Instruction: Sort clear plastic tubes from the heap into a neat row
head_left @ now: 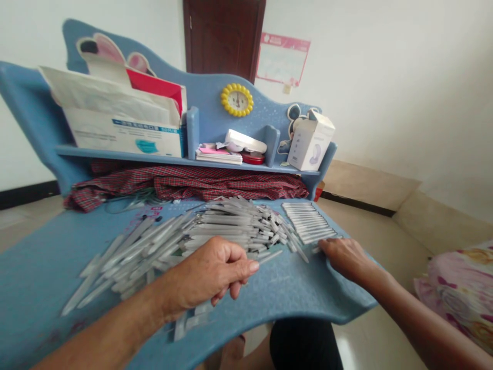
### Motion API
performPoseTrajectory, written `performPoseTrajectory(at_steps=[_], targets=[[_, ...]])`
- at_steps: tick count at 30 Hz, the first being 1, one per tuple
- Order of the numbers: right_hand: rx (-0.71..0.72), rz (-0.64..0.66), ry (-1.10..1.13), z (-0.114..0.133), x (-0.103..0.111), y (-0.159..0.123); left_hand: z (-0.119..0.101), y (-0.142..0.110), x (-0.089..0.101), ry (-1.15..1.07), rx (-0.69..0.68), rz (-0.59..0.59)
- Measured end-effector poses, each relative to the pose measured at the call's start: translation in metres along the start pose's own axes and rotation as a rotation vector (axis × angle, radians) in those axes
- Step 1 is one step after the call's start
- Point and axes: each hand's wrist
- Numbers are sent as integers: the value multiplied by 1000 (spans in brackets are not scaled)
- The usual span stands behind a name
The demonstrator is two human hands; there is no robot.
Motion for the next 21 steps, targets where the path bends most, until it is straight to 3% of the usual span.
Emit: performPoseTrajectory(at_steps=[11, 21], targets=[[-52, 13, 8, -2, -8, 13, 3, 3, 7, 24, -8, 35], [-67, 59, 6, -7, -16, 15, -1, -1, 14, 49, -47, -15]])
Point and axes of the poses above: each hand's wrist, its own y-axis towards the middle knuckle, its own x-axis out of the back of the hand, z = x × y, and after that the axes turned 1 degree about -x, right-handed
